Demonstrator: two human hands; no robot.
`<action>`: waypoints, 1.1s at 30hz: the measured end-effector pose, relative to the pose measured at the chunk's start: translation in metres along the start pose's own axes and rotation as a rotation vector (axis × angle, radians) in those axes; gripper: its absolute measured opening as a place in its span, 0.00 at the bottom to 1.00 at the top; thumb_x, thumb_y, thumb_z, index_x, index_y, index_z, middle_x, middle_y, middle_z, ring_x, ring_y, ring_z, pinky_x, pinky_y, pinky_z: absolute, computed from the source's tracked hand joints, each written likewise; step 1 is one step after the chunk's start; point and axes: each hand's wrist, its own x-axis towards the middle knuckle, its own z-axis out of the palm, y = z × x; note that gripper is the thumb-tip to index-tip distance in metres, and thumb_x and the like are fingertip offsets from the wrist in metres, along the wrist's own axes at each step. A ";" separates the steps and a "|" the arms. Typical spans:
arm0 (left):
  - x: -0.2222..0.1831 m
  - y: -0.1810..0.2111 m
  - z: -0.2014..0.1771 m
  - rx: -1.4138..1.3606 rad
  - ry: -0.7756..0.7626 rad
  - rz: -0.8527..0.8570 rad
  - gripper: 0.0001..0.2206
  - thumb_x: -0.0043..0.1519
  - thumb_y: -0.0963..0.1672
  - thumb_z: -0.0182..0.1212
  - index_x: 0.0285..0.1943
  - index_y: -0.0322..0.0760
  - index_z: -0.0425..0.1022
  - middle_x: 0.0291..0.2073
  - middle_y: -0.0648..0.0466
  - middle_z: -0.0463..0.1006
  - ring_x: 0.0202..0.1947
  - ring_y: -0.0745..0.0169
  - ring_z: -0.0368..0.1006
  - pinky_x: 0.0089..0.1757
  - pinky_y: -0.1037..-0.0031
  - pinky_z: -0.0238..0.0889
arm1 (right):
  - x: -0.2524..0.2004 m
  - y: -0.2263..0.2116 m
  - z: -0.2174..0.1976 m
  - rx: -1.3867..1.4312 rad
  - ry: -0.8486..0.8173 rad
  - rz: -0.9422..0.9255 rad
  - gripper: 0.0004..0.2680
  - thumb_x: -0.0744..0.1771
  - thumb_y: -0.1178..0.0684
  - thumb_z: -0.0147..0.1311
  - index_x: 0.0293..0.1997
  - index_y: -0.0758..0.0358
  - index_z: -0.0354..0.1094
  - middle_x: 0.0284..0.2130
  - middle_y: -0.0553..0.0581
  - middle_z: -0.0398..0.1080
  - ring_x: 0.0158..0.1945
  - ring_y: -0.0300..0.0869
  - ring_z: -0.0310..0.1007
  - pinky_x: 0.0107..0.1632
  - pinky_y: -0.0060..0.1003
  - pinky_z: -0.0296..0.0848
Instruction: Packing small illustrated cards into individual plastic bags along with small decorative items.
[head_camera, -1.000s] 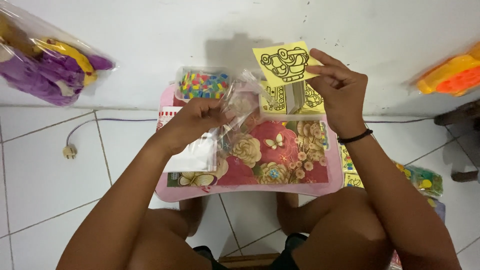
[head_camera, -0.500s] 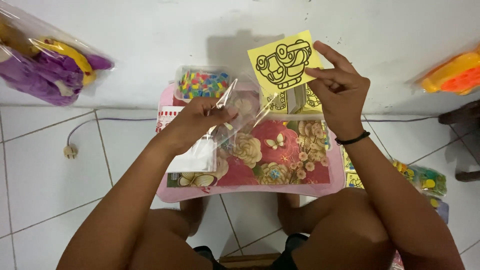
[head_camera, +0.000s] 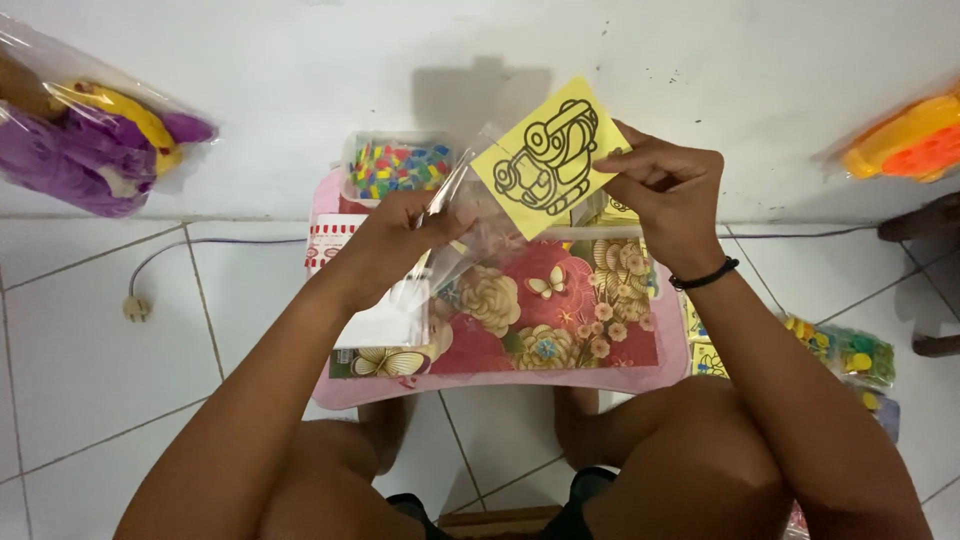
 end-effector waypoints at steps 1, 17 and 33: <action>0.002 -0.005 0.000 0.001 -0.002 -0.001 0.13 0.68 0.46 0.60 0.43 0.31 0.83 0.23 0.55 0.64 0.22 0.68 0.57 0.30 0.72 0.56 | -0.003 0.009 -0.003 0.000 0.002 0.001 0.09 0.62 0.75 0.58 0.40 0.74 0.77 0.35 0.63 0.78 0.35 0.31 0.68 0.59 0.36 0.74; 0.020 -0.003 0.045 0.051 -0.201 -0.036 0.18 0.66 0.47 0.60 0.60 0.28 0.76 0.46 0.42 0.79 0.41 0.55 0.79 0.39 0.72 0.75 | -0.018 0.002 -0.021 0.035 -0.179 0.181 0.06 0.68 0.64 0.52 0.45 0.72 0.76 0.28 0.60 0.74 0.33 0.36 0.65 0.42 0.31 0.65; 0.055 -0.019 0.092 0.147 -0.316 0.079 0.12 0.71 0.46 0.53 0.46 0.32 0.77 0.23 0.54 0.67 0.24 0.69 0.62 0.28 0.76 0.62 | -0.027 -0.017 -0.056 -0.184 -0.233 0.281 0.04 0.67 0.61 0.62 0.44 0.65 0.73 0.34 0.65 0.79 0.44 0.51 0.81 0.49 0.49 0.78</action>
